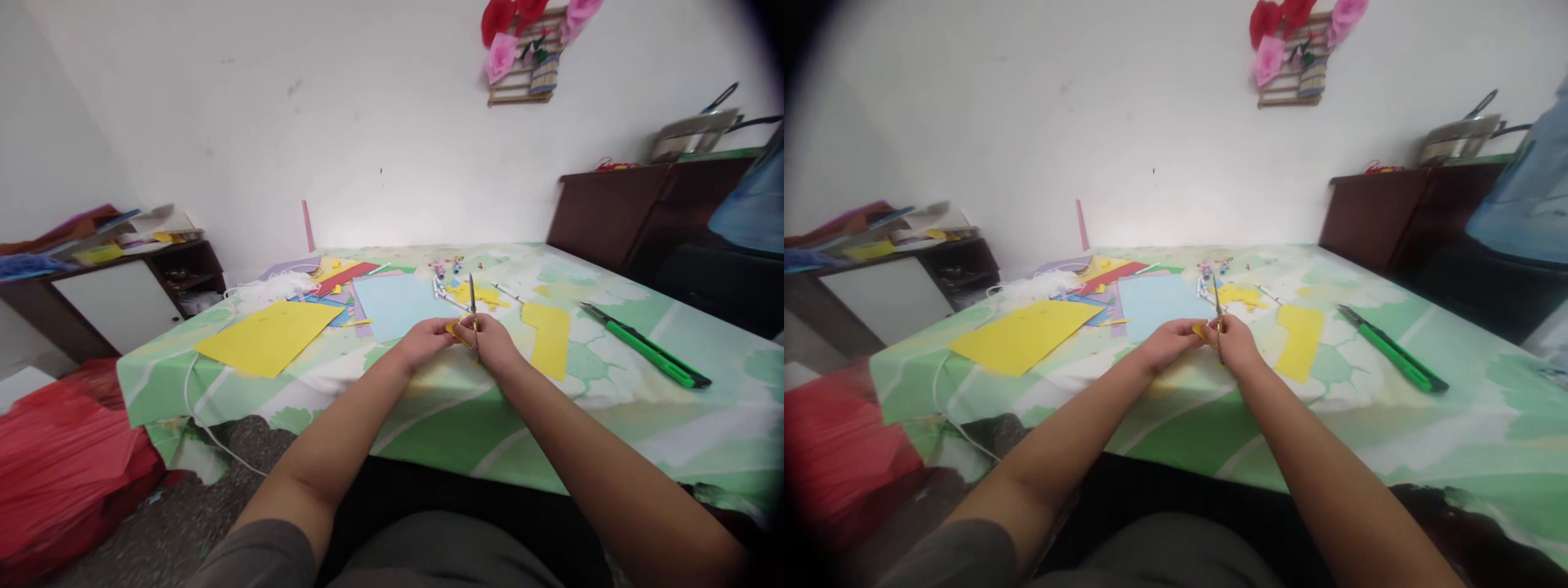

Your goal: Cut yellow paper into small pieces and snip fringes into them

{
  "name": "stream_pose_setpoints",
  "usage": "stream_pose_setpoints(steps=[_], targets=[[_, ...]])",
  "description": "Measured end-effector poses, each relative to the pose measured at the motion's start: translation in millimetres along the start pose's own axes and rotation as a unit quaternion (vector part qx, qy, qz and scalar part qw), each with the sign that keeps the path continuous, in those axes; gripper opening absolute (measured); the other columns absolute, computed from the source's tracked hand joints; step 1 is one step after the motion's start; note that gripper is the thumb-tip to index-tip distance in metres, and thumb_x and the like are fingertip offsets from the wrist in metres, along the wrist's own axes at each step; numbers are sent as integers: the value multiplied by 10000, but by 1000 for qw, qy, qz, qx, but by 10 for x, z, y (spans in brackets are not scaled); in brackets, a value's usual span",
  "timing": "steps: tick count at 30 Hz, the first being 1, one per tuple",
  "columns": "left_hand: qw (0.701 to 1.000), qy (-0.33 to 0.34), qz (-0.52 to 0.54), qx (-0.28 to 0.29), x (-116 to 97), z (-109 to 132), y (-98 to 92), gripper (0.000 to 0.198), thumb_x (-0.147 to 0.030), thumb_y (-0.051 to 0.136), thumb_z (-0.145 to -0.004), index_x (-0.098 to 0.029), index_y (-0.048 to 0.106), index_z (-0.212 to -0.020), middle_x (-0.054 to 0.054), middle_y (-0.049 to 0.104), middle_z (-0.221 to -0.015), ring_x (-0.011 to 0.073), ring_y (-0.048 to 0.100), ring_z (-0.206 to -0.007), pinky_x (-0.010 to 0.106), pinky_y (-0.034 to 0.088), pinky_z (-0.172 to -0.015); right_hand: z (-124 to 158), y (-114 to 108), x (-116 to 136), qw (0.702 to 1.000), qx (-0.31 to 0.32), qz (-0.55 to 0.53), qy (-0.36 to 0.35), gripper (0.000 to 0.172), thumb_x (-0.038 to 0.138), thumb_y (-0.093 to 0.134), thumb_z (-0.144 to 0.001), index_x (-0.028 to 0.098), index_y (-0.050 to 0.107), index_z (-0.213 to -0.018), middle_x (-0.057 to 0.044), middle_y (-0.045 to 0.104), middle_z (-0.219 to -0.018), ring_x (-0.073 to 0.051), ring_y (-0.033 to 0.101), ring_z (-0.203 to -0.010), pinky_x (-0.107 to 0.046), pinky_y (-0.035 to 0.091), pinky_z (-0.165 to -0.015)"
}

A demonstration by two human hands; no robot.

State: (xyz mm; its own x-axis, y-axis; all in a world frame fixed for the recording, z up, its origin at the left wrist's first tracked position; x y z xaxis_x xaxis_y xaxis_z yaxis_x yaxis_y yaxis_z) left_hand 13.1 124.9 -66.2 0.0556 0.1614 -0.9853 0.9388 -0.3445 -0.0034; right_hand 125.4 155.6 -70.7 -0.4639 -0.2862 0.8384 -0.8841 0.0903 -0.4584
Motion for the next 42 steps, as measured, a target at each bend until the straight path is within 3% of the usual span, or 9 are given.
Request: stream_pose_setpoints(steps=[8, 13, 18, 21, 25, 30, 35, 42], targets=[[998, 0, -17, -53, 25, -30, -108, 344, -153, 657, -621, -134, 605, -960, 53, 646, -838, 109, 561, -717, 300, 428, -772, 25, 45, 51, 998, 35, -36, -31, 246, 431, 558, -649, 200, 546, -733, 11, 578, -643, -138, 496, -599, -269, 376, -575], [996, 3, -16, -93, 30, -8, -177, 244, -205, 702, -578, -141, 551, -758, 14, 586, -762, 105, 552, -677, 283, 468, -652, 35, 61, 74, 998, 43, -35, -42, 245, 430, 542, -656, 201, 545, -745, 18, 566, -636, -132, 497, -594, -264, 385, -577], [986, 29, 17, -161, -1, 11, -300, 239, -220, 680, -603, -147, 456, -644, -47, 485, -613, 69, 520, -598, 267, 493, -631, 60, -7, 130, 999, 8, 29, -35, 283, 481, 510, -674, 203, 513, -728, 16, 537, -616, -138, 476, -585, -267, 359, -555], [979, 46, 51, -191, -28, 14, -372, 220, -224, 663, -624, -150, 464, -682, -30, 530, -652, 83, 557, -632, 290, 506, -672, 93, -17, 197, 995, -8, 92, -38, 291, 500, 501, -683, 210, 481, -669, 13, 515, -600, -142, 461, -584, -265, 331, -543], [974, 63, 73, -205, -64, 18, -420, 215, -261, 647, -645, -132, 552, -788, 25, 603, -735, 119, 592, -675, 320, 506, -699, 137, 56, 281, 983, 0, 173, -58, 360, 550, 509, -671, 217, 413, -575, 6, 490, -561, -134, 419, -548, -259, 273, -503], [971, 79, 53, -220, -80, 23, -468, 186, -267, 650, -630, -123, 585, -729, 6, 593, -642, 88, 547, -548, 286, 480, -646, 153, 124, 283, 970, 19, 234, -60, 404, 605, 477, -682, 218, 412, -585, -11, 508, -569, -132, 412, -516, -260, 241, -481], [966, 97, 35, -235, -102, 33, -512, 161, -246, 631, -629, -132, 595, -738, -4, 593, -639, 90, 541, -571, 245, 450, -604, 130, 132, 241, 963, 29, 262, -51, 382, 591, 464, -700, 218, 427, -629, -14, 526, -595, -132, 425, -512, -258, 244, -482], [966, 116, 26, -228, -139, 32, -489, 170, -266, 619, -633, -133, 586, -735, 8, 607, -667, 109, 561, -631, 267, 465, -659, 114, 176, 242, 959, 57, 271, -60, 362, 570, 481, -701, 213, 446, -651, -21, 560, -645, -134, 450, -540, -254, 257, -489]])
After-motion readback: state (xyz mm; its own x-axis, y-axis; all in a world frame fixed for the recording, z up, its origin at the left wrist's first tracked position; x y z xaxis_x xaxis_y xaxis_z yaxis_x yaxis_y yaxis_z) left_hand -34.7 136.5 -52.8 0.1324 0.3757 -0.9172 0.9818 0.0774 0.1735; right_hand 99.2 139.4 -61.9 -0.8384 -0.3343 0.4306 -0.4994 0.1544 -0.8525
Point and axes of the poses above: each hand's wrist, its own z-axis away from the middle knuckle, its own y-axis out of the palm, x = y × z, the point moved 8 cm from there along -z, towards the middle knuckle
